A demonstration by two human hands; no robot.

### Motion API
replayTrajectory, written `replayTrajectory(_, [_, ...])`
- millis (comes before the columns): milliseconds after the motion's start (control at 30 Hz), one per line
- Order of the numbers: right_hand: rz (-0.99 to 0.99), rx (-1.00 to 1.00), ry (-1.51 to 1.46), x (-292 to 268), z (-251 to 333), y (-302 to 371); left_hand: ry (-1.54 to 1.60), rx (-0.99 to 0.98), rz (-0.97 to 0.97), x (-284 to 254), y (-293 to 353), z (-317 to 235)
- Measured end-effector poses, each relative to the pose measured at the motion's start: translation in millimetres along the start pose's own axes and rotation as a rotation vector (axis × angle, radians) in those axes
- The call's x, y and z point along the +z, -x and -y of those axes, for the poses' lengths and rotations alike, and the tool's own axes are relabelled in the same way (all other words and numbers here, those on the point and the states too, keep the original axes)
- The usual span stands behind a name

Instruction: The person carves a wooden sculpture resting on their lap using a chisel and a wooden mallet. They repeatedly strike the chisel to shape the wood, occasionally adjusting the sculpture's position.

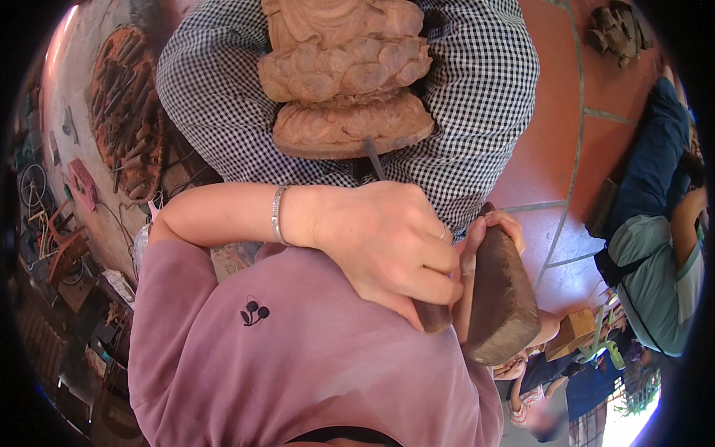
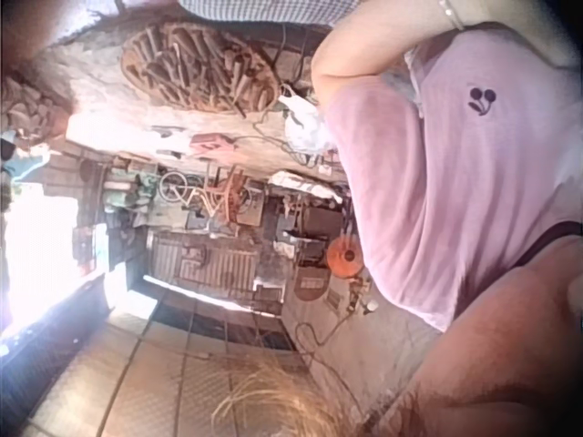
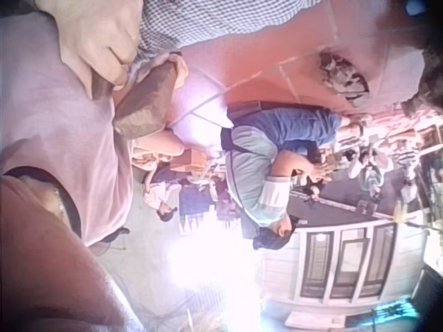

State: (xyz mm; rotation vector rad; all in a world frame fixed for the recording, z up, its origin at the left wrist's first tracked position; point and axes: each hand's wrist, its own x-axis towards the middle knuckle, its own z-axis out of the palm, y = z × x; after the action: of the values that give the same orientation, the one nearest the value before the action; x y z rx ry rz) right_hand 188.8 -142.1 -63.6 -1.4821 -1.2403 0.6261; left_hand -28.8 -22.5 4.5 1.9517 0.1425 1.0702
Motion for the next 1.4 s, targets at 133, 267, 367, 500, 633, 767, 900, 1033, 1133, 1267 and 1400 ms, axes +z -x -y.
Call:
replayTrajectory(133, [0.090, 0.136, 0.079, -16, 5, -5, -0.054, -0.086, -0.026, -1, 6, 8])
replayTrajectory(267, [0.090, 0.158, 0.061, -24, -4, -6, -0.094, -0.171, -0.066, -3, 5, 10])
replayTrajectory(367, [-0.100, 0.243, -0.013, -13, -4, -7, -0.075, -0.184, -0.100, -4, 3, 12])
replayTrajectory(500, [-0.178, 0.198, 0.144, 4, 24, -15, -0.029, -0.182, -0.125, -7, 2, 13])
replayTrajectory(633, [-0.181, 0.295, 0.135, -10, 20, -22, -0.010, -0.216, -0.104, -9, 1, 7])
replayTrajectory(767, [-0.210, 0.149, 0.168, 15, 36, -29, -0.053, -0.221, -0.110, -3, 0, 14])
replayTrajectory(900, [-0.026, 0.265, 0.122, 2, 28, -21, -0.047, -0.238, -0.151, 3, 2, 15])
replayTrajectory(1033, [-0.021, 0.384, 0.126, -21, 4, -15, -0.059, -0.242, -0.111, 1, 5, 16])
replayTrajectory(1133, [-0.031, 0.641, 0.061, -28, 10, -19, -0.053, -0.236, -0.101, -4, 5, 12])
replayTrajectory(1267, [-0.069, 0.151, -0.012, -12, 7, -14, -0.033, -0.196, -0.092, -6, 7, 14])
replayTrajectory(1400, [0.038, 0.003, 0.447, -13, 7, -11, -0.011, -0.192, -0.049, -9, 10, 12])
